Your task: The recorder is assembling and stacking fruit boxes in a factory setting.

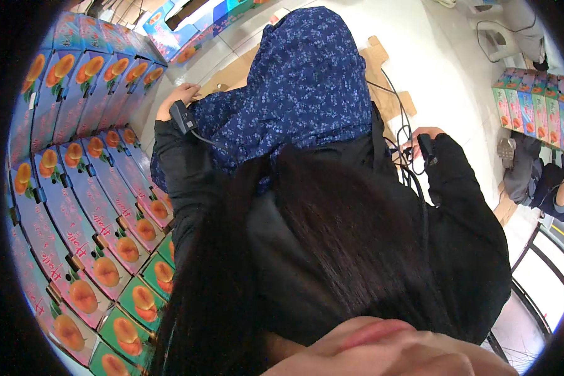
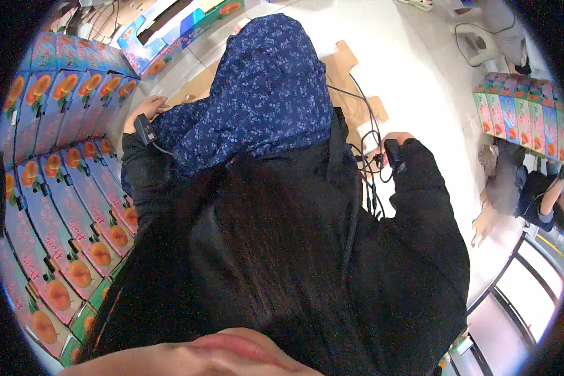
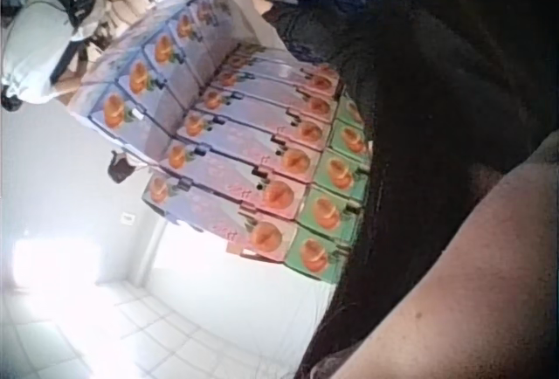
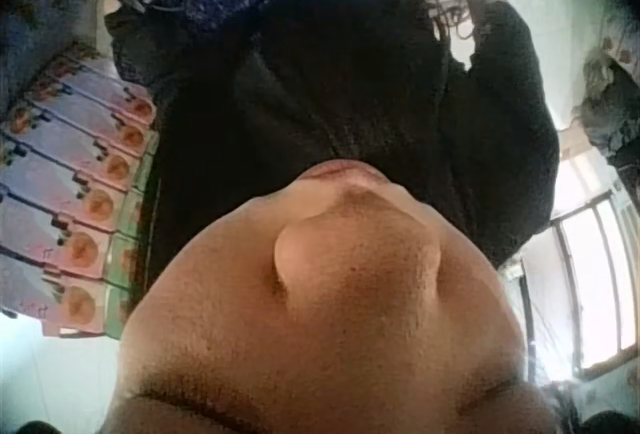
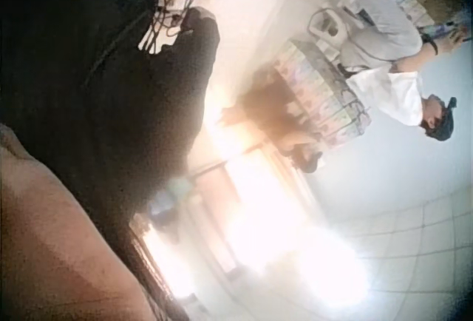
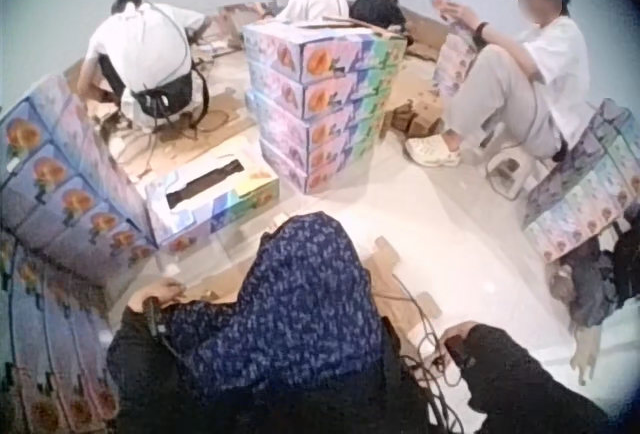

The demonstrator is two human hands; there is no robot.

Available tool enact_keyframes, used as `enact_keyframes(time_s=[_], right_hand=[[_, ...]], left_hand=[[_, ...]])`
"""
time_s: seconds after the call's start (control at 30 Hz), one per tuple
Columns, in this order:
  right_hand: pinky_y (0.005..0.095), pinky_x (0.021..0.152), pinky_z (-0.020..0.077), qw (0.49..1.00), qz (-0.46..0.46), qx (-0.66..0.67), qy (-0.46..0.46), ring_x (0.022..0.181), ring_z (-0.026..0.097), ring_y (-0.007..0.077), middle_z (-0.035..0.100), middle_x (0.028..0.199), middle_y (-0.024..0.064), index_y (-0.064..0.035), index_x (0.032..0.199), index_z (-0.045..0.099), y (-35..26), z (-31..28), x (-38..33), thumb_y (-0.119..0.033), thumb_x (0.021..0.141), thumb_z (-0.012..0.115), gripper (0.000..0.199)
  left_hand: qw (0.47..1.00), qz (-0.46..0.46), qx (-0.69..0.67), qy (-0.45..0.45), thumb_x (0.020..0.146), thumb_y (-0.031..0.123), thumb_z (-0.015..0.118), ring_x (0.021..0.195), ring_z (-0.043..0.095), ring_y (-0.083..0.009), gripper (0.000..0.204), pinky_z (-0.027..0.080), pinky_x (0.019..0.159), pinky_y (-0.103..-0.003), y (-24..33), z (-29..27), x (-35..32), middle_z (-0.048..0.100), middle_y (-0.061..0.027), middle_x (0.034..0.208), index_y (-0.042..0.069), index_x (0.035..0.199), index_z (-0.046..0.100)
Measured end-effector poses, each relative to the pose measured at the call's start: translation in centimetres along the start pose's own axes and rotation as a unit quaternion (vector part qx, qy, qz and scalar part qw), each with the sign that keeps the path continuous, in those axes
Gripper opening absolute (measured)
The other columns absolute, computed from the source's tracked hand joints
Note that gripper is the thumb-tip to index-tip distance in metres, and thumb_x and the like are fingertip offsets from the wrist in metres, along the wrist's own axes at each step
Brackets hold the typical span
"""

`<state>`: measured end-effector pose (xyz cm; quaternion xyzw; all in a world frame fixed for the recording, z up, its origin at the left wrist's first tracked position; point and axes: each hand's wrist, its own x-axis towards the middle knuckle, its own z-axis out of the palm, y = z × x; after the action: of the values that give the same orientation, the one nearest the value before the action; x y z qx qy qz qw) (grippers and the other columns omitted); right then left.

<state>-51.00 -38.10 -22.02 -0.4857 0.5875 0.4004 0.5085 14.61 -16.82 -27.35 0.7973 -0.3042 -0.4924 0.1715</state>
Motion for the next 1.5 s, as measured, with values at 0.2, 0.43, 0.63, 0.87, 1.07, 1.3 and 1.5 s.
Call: enact_keyframes(time_s=[0.2, 0.43, 0.63, 0.87, 1.07, 1.3, 1.5], right_hand=[[0.0367, 0.067, 0.0493, 0.969, 0.114, -0.216, 0.037, 0.075, 0.065, 0.0259, 0.068, 0.081, 0.014, -0.0029, 0.091, 0.069, 2.0, -0.8, 1.0, -0.028, 0.076, 0.07, 0.029], [0.0412, 0.08, 0.048, 0.899, 0.089, -0.403, 0.147, 0.089, 0.063, 0.0347, 0.066, 0.095, 0.0195, -0.0039, 0.092, 0.069, 9.5, -3.8, 6.4, -0.03, 0.073, 0.061, 0.033], [0.031, 0.063, 0.051, 0.947, -0.072, -0.268, 0.16, 0.071, 0.067, 0.0194, 0.068, 0.078, 0.0115, 0.0006, 0.076, 0.067, -6.7, -3.1, -3.8, -0.02, 0.072, 0.065, 0.021], [0.0372, 0.076, 0.0469, 0.835, -0.142, -0.424, -0.321, 0.09, 0.06, 0.023, 0.066, 0.103, 0.012, 0.0019, 0.105, 0.062, -3.7, 6.1, -1.5, -0.029, 0.075, 0.064, 0.043], [0.0393, 0.08, 0.0454, 0.833, -0.148, -0.534, 0.001, 0.099, 0.059, 0.0321, 0.061, 0.108, 0.0197, -0.0058, 0.105, 0.062, 4.3, 6.3, -0.4, -0.042, 0.083, 0.049, 0.045], [0.0399, 0.08, 0.0455, 0.885, -0.127, -0.446, 0.051, 0.099, 0.059, 0.0308, 0.061, 0.105, 0.0183, -0.0058, 0.107, 0.06, 3.0, 6.8, -3.0, -0.037, 0.084, 0.048, 0.041], [0.0405, 0.08, 0.0456, 0.915, -0.122, -0.385, 0.016, 0.099, 0.059, 0.0297, 0.062, 0.103, 0.017, -0.0059, 0.109, 0.059, 2.0, 6.3, -3.8, -0.034, 0.085, 0.048, 0.038]], left_hand=[[0.999, 0.028, -0.014, -0.005, 0.089, 0.036, 0.052, 0.092, 0.058, -0.0181, 0.045, 0.044, 0.082, -0.029, -3.1, -0.5, 2.1, 0.063, -0.0107, 0.102, -0.001, 0.115, 0.054], [0.998, 0.054, -0.005, -0.012, 0.089, 0.035, 0.052, 0.092, 0.058, -0.0173, 0.044, 0.045, 0.082, -0.028, -0.7, 0.1, 1.2, 0.063, -0.0102, 0.099, -0.001, 0.114, 0.053], [0.998, 0.057, -0.004, 0.014, 0.091, 0.033, 0.052, 0.089, 0.056, -0.0152, 0.045, 0.045, 0.08, -0.027, -0.9, -0.3, 0.5, 0.061, -0.0101, 0.104, -0.004, 0.117, 0.053], [0.997, 0.068, 0.027, 0.022, 0.09, 0.033, 0.052, 0.086, 0.057, -0.0144, 0.042, 0.046, 0.077, -0.027, 1.9, 0.0, -0.1, 0.062, -0.0072, 0.101, 0.0, 0.116, 0.054], [0.996, 0.074, 0.038, 0.027, 0.089, 0.035, 0.052, 0.087, 0.057, -0.0153, 0.041, 0.046, 0.076, -0.029, 0.1, 0.5, -0.1, 0.063, -0.0072, 0.097, 0.001, 0.111, 0.058], [0.993, 0.085, 0.048, 0.059, 0.08, 0.039, 0.057, 0.08, 0.059, -0.0188, 0.048, 0.046, 0.069, -0.032, 1.0, 0.6, -0.9, 0.065, -0.0095, 0.091, -0.002, 0.104, 0.061], [0.995, 0.072, 0.041, 0.061, 0.08, 0.039, 0.056, 0.077, 0.061, -0.0207, 0.047, 0.046, 0.07, -0.033, 0.3, 0.4, 0.3, 0.066, -0.0115, 0.091, -0.001, 0.105, 0.06]])
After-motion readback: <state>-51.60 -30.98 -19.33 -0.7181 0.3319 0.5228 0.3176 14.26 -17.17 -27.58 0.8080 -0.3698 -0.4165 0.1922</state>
